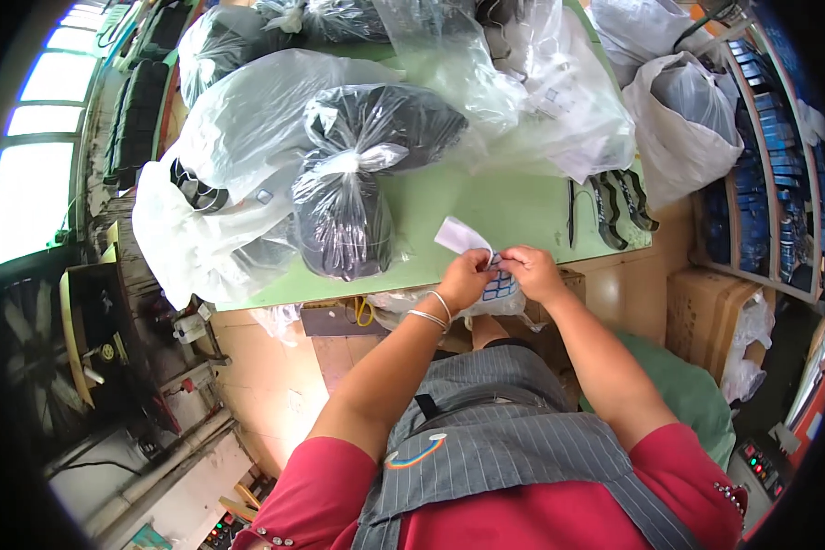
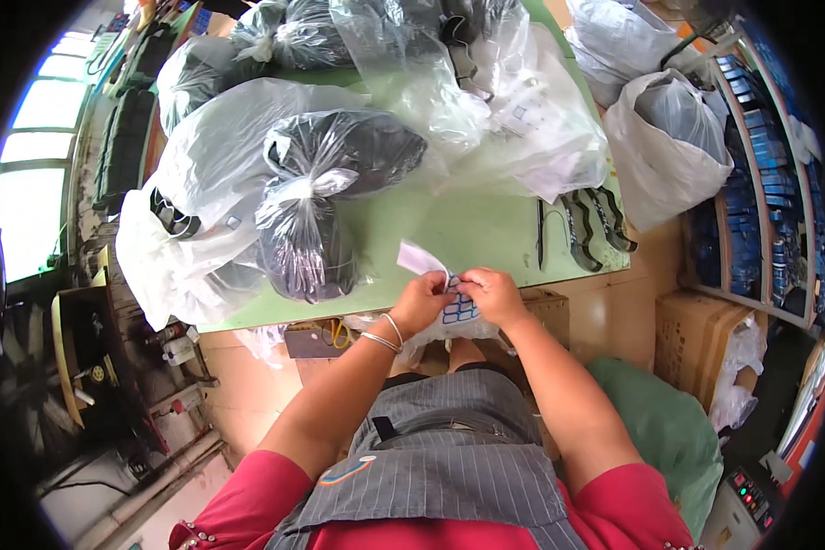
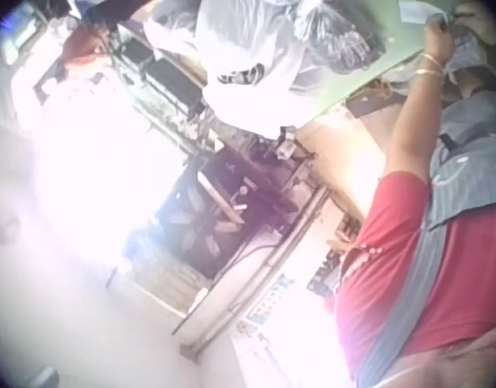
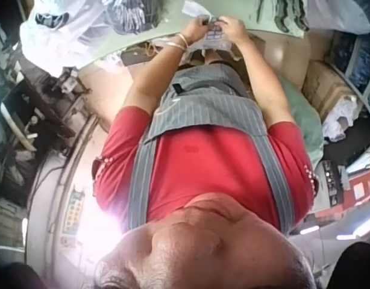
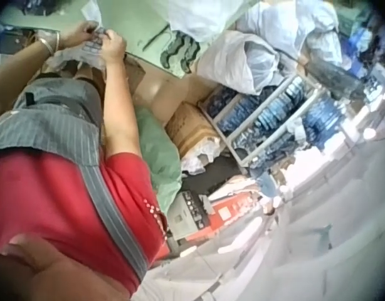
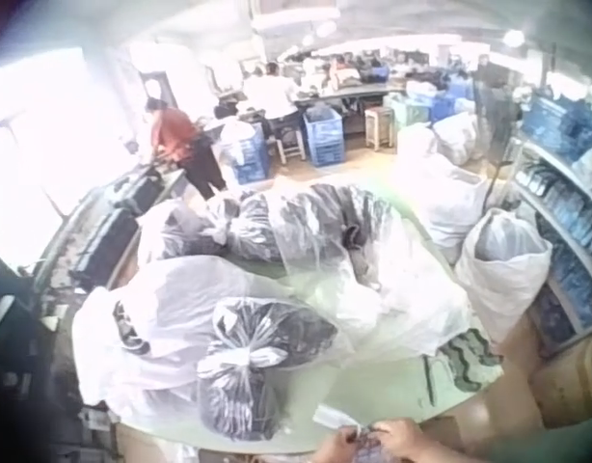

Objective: Operating a die-cutting machine to cut out shapes from black material (likely shoe components).

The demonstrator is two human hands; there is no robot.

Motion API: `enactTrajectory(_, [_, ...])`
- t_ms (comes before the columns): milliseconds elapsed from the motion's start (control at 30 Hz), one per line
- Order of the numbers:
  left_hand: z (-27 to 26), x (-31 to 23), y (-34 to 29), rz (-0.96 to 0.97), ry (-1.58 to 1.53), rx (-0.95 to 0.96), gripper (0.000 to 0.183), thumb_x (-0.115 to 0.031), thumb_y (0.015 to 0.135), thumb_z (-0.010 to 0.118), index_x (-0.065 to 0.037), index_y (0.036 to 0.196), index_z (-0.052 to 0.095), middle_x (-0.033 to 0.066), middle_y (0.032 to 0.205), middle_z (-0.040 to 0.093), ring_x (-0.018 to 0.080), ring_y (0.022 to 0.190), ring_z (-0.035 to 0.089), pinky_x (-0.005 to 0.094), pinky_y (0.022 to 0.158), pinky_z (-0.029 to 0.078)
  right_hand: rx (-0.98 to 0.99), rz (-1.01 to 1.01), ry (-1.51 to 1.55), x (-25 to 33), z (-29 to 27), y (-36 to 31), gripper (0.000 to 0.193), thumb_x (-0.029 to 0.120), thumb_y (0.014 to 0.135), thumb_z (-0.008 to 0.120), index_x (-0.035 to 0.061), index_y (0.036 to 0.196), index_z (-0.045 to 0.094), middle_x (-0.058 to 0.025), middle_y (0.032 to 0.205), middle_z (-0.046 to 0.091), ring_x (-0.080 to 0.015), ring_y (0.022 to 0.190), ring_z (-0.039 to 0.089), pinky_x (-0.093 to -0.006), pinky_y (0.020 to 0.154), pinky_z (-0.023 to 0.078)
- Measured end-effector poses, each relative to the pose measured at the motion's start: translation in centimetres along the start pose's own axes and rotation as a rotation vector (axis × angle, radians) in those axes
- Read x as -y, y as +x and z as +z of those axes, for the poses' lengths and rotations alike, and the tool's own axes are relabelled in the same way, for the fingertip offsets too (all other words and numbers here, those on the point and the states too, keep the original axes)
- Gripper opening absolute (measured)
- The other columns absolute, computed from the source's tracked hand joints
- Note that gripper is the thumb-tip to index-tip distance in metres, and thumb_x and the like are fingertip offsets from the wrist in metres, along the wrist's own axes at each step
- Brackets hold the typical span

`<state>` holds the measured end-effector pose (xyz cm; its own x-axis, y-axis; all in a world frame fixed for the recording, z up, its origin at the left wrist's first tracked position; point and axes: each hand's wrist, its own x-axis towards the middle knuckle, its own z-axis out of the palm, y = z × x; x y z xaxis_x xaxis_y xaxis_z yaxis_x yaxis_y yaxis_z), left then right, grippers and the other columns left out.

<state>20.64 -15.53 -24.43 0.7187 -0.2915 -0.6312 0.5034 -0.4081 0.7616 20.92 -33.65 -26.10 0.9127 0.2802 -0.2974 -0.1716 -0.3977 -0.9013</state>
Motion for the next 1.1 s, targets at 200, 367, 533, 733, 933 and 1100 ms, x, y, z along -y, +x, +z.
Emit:
enactTrajectory(200, [0.8, 3.9, 0.9, 0.059, -0.208, -0.034, 0.017, 0.002, 0.085, 0.061, 0.0, 0.103, 0.062, 0.0033, 0.091, 0.065, 0.0108, 0.084, 0.059, 0.0258, 0.077, 0.049, 0.059, -0.043, -0.005, 0.6, -0.1, 1.2, 0.011, 0.009, 0.085, 0.063, 0.0003, 0.091, 0.066, -0.0152, 0.083, 0.066, -0.0265, 0.075, 0.065, -0.0337, 0.069, 0.05])
enactTrajectory(367, [-1.5, 1.4, 0.5, -0.044, -0.372, -0.028, 0.019, 0.002, 0.086, 0.06, 0.001, 0.105, 0.061, 0.0036, 0.093, 0.065, 0.0112, 0.084, 0.059, 0.0254, 0.078, 0.049, -0.108, -0.077, -0.044, 0.0, 2.1, 2.3, 0.012, 0.012, 0.089, 0.058, 0.0008, 0.092, 0.061, -0.0171, 0.081, 0.063, -0.0319, 0.074, 0.061, -0.0361, 0.067, 0.048])
enactTrajectory(533, [-2.6, 4.6, 0.6, -0.087, -0.649, -0.137, 0.027, -0.004, 0.084, 0.064, 0.001, 0.11, 0.06, 0.0067, 0.093, 0.066, 0.0174, 0.082, 0.061, 0.0281, 0.079, 0.049, -0.238, 0.01, 0.148, -1.0, 3.7, 2.8, 0.016, 0.014, 0.094, 0.055, -0.0002, 0.089, 0.059, -0.0092, 0.074, 0.063, -0.019, 0.068, 0.061, -0.0321, 0.062, 0.047])
enactTrajectory(733, [-7.7, 0.1, -3.0, 0.434, 0.299, -0.913, 0.051, -0.002, 0.075, 0.068, -0.003, 0.124, 0.053, 0.0191, 0.118, 0.053, 0.0381, 0.115, 0.048, 0.0436, 0.099, 0.039, -0.214, 0.467, 0.397, 1.0, 1.2, 2.1, 0.015, 0.018, 0.098, 0.051, 0.0043, 0.097, 0.058, -0.0033, 0.071, 0.06, -0.0087, 0.063, 0.055, -0.0246, 0.054, 0.044])
enactTrajectory(933, [-19.6, -4.4, -5.0, 0.237, 0.63, -1.06, 0.047, -0.022, 0.074, 0.075, -0.008, 0.115, 0.059, 0.0137, 0.118, 0.059, 0.0344, 0.114, 0.051, 0.0448, 0.103, 0.032, -0.08, 0.473, 0.589, 1.3, 3.5, -0.9, 0.016, 0.02, 0.099, 0.051, 0.0053, 0.1, 0.057, -0.0043, 0.084, 0.063, -0.0121, 0.07, 0.059, -0.0261, 0.061, 0.049])
enactTrajectory(1100, [-13.8, -1.6, -2.0, 0.295, 1.095, -0.735, 0.013, -0.014, 0.083, 0.053, -0.015, 0.094, 0.058, 0.0031, 0.093, 0.061, 0.0228, 0.094, 0.056, 0.0379, 0.083, 0.04, 0.025, 0.69, 0.664, 0.4, 6.3, -3.4, 0.021, 0.023, 0.099, 0.051, 0.0036, 0.102, 0.058, -0.0072, 0.091, 0.064, -0.0156, 0.078, 0.062, -0.0279, 0.065, 0.05])
